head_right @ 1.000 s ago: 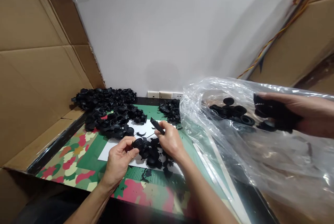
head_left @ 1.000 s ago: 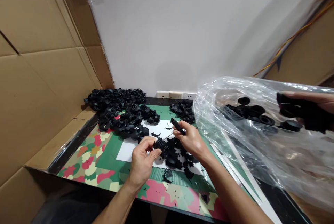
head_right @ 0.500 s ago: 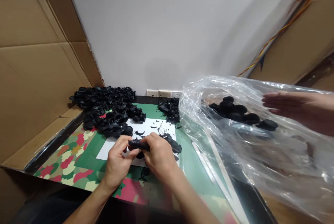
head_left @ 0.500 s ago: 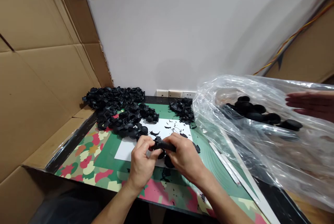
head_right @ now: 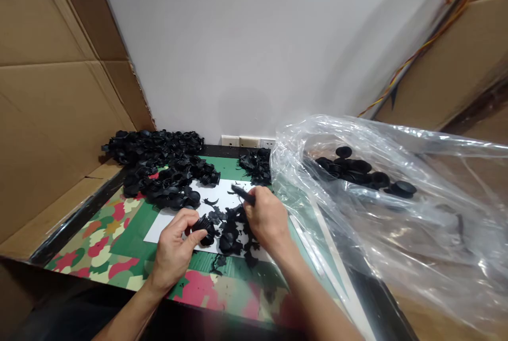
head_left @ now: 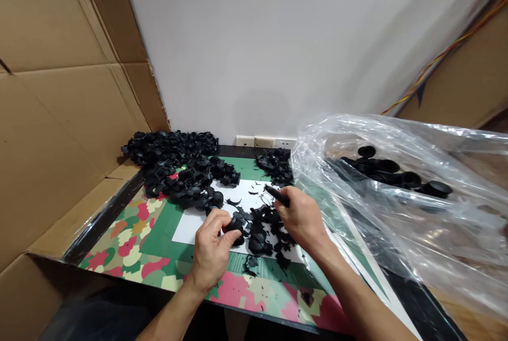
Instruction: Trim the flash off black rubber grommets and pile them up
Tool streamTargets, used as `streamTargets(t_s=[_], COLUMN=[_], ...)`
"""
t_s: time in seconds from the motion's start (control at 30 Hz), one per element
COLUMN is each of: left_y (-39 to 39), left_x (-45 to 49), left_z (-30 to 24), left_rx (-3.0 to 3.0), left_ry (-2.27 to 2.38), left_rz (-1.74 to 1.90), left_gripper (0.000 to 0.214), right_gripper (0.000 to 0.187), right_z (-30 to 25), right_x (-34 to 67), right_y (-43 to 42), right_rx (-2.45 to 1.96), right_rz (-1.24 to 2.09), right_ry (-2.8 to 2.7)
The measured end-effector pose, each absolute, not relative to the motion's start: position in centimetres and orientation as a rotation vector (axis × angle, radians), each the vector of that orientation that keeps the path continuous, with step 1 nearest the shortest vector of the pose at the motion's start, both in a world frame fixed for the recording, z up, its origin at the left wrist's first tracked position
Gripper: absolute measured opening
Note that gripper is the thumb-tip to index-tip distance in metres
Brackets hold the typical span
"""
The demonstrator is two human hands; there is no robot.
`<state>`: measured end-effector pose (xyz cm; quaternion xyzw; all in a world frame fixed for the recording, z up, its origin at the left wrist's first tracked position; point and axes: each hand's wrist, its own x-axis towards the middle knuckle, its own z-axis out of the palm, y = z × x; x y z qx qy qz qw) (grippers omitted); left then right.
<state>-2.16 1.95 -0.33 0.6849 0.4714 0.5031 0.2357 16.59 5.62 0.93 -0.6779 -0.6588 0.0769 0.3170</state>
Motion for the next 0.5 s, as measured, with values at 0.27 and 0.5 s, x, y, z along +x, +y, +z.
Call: streamTargets(t_s=[0.27, 0.5], left_y=[2.2, 1.9], left_x=[-2.0, -1.8], left_z=[-0.6, -0.5], left_rx=[1.864, 1.986], left_ry=[1.31, 1.363], left_rz=[1.361, 1.348], left_gripper=[0.009, 0.012], right_gripper=[0.021, 0.02], right_z=[1.8, 1.1], right_x=[14.6, 13.0], right_y=[3.2, 2.6], right_rx=[-1.253, -1.299], right_rz=[0.743, 0.386], right_ry=[-1.715, -2.047])
